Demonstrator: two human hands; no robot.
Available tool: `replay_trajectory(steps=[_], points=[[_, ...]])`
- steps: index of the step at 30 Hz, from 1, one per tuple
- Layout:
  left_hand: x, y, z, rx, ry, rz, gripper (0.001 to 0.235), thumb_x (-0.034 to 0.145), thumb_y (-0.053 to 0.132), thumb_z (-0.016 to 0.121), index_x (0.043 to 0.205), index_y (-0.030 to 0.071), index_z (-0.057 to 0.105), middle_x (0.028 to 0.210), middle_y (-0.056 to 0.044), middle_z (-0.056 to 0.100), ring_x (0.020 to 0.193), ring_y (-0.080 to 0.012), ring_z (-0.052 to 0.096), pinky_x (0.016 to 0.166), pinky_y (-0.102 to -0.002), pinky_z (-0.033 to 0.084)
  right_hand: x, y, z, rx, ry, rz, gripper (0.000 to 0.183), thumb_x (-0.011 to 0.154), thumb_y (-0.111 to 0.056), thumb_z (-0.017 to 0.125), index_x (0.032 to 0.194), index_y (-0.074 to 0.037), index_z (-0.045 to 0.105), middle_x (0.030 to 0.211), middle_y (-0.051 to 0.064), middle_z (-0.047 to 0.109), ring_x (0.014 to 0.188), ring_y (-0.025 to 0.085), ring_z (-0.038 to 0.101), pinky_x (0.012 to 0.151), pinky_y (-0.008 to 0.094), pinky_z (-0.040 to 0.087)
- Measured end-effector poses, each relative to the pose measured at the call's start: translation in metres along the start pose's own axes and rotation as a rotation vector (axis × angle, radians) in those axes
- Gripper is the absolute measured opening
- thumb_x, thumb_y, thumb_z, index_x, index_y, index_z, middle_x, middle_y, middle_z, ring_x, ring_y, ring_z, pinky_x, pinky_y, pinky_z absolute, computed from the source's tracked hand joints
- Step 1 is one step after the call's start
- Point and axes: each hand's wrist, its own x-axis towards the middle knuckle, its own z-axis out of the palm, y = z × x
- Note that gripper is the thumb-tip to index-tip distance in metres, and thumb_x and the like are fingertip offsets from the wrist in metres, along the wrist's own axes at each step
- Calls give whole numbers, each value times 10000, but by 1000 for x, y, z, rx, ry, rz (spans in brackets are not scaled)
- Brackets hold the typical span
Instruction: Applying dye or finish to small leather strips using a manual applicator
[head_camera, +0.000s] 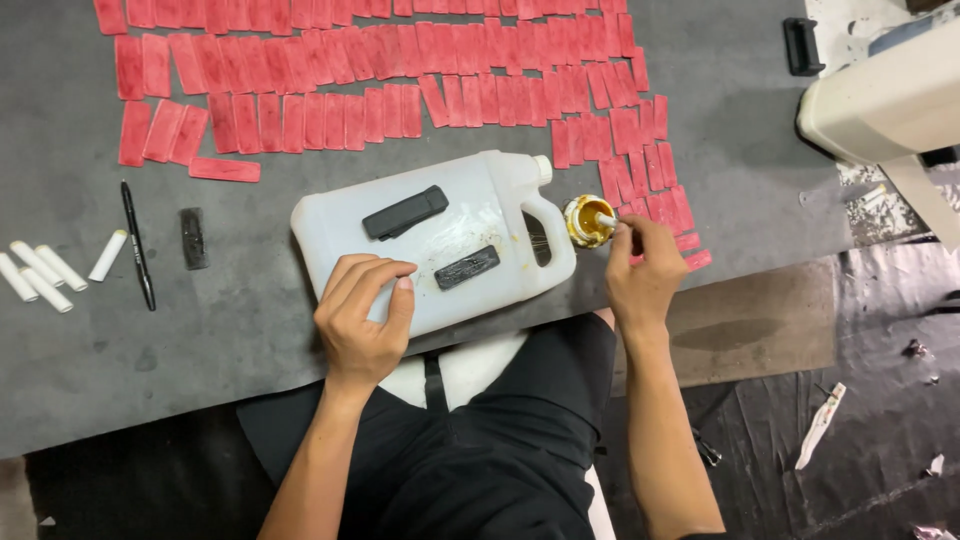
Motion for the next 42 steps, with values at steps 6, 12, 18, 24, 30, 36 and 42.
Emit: replay_trajectory(steps=[6, 12, 18, 24, 30, 36, 42], points=[[0, 2, 0, 18, -10, -6, 115, 949, 24, 654, 920, 42, 764, 777, -78, 702, 757, -292, 659, 717, -387, 560, 4, 16, 19, 21, -116, -67, 82, 933, -10, 741, 998, -58, 743, 793, 88, 683, 696, 297, 660, 665, 397, 537], [0, 2, 2, 40, -6, -20, 118, 951, 24, 655, 912, 42, 765, 769, -73, 705, 757, -291, 668, 714, -384, 561, 16, -11, -33, -27, 40, -54, 68, 1015, -33, 704, 1046, -63, 756, 823, 60, 670, 680, 245, 598, 682, 338, 516], [1, 4, 2, 51, -9, -39, 119, 953, 23, 657, 913, 43, 768, 774, -68, 709, 763, -280, 671, 723, -381, 563, -17, -5, -31, -62, -101, -83, 113, 906, 21, 767, 979, -64, 761, 745, 52, 656, 644, 245, 619, 667, 350, 534], [0, 2, 4, 57, -5, -32, 110, 938, 26, 667, 904, 47, 770, 767, -68, 710, 755, -288, 670, 714, -383, 565, -1, -40, -70, 20, 178, -54, 51, 1005, 28, 743, 1045, 46, 769, 816, 129, 659, 654, 271, 574, 677, 339, 512], [0, 1, 3, 43, -2, -28, 111, 944, 22, 663, 913, 41, 768, 773, -74, 709, 763, -287, 670, 721, -386, 566, -18, -17, -28, -5, -13, -29, 75, 913, 48, 788, 961, -1, 760, 729, 112, 661, 605, 280, 626, 601, 372, 527], [1, 4, 1, 30, -20, -34, 115, 938, 13, 660, 916, 42, 769, 777, -74, 713, 759, -290, 668, 721, -389, 566, 3, -66, -82, 131, 171, 45, 51, 1030, 70, 702, 1054, 97, 738, 778, 161, 617, 628, 250, 510, 647, 344, 465], [0, 2, 2, 6, -6, -30, 116, 937, 14, 660, 912, 48, 768, 766, -69, 709, 751, -287, 668, 715, -384, 566, 11, -143, -46, 410, 21, 109, 47, 935, 55, 721, 957, 31, 755, 736, 152, 676, 578, 283, 590, 585, 360, 493]])
